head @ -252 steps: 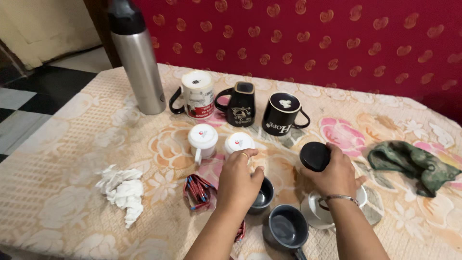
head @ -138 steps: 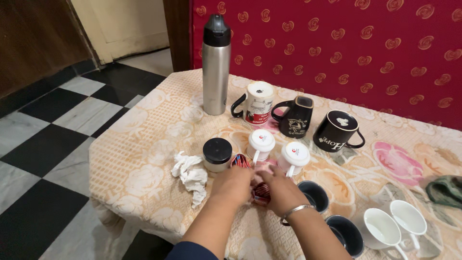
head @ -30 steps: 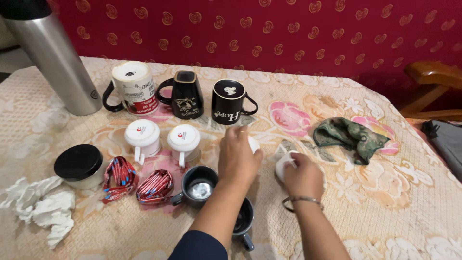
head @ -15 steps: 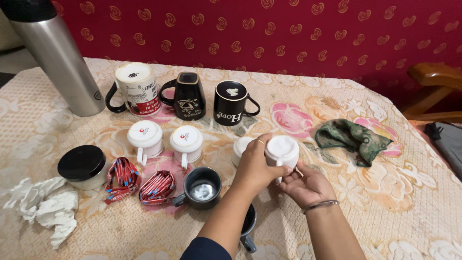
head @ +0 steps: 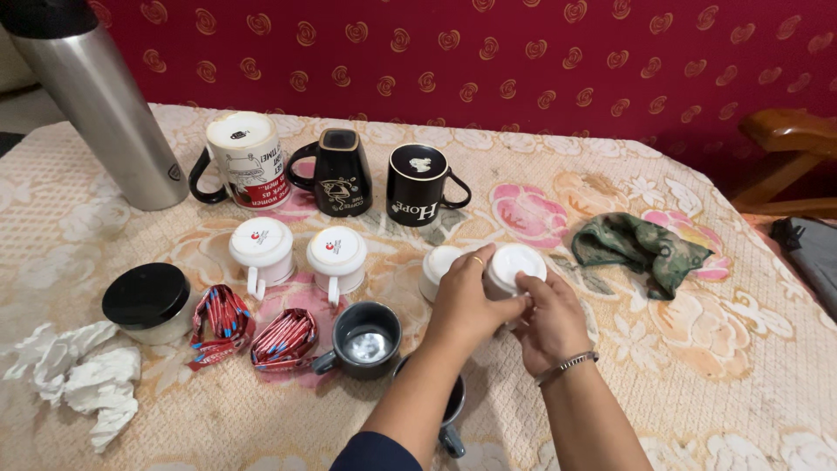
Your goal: The person arranges several mugs and small white cups on a table, then wipes the table surface with a cloth. They also handle and align multiple instant coffee sachets in rows. The person wipes a small jar and the table again before the clip ends.
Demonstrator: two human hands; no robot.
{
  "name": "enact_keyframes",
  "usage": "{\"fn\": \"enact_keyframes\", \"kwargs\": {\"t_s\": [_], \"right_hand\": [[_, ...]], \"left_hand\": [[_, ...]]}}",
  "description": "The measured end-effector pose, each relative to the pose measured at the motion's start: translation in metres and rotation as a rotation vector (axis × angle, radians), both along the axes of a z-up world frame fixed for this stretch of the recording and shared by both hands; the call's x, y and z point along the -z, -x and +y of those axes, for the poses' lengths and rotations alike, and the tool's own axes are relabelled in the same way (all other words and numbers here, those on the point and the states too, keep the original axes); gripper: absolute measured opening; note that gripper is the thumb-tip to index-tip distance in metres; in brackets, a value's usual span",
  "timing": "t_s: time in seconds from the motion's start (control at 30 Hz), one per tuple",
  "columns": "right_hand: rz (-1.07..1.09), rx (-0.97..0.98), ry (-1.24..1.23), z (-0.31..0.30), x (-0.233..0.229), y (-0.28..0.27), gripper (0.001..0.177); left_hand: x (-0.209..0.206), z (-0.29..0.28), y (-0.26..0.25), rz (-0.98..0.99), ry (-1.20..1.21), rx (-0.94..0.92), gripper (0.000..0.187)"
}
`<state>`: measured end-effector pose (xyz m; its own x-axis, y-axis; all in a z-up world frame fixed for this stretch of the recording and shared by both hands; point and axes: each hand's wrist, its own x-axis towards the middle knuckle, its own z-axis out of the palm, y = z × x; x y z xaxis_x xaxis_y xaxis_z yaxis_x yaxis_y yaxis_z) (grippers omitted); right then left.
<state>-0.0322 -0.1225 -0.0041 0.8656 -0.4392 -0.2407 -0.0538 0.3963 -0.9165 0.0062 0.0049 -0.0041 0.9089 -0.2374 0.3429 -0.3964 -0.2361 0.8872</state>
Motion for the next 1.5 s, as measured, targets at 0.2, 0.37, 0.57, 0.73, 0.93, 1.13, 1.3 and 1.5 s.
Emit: {"fn": "enact_keyframes", "kwargs": {"t_s": [0.2,0.37,0.57,0.73,0.93,1.13,1.3,1.5], "right_hand": [[0.184,0.159,-0.159,-0.016,0.021,-0.011,0.032],[0.080,0.169,-0.041,-0.027,0.040,-0.020,0.036],[0.199,0.284,0.106,-0.010,0.032,-0.025,0.048],[0.207,0.310,0.165,0.000,0.020,-0.026,0.049],[0.247,0.317,0.229,-0.001,0.028,-0.031,0.052],[0.149,0.310,0.224,-0.010,0.044,-0.038,0.049],[0.064,0.287,0.214,-0.019,0.059,-0.041,0.045],[-0.036,0.248,0.338,-0.025,0.064,-0.041,0.054]], "left_hand": [[0.004,0.032,-0.022,0.146,0.110,-0.136,0.037],[-0.010,0.043,-0.021,0.173,-0.218,-0.294,0.049],[-0.030,0.038,-0.004,0.286,-0.432,-0.236,0.061],[-0.037,0.039,0.001,0.269,-0.477,-0.235,0.057],[-0.038,0.039,0.005,0.281,-0.530,-0.218,0.054],[-0.035,0.041,0.004,0.218,-0.500,-0.198,0.050],[-0.033,0.045,0.005,0.148,-0.469,-0.199,0.047],[-0.033,0.052,0.003,0.149,-0.426,-0.229,0.042]]}}
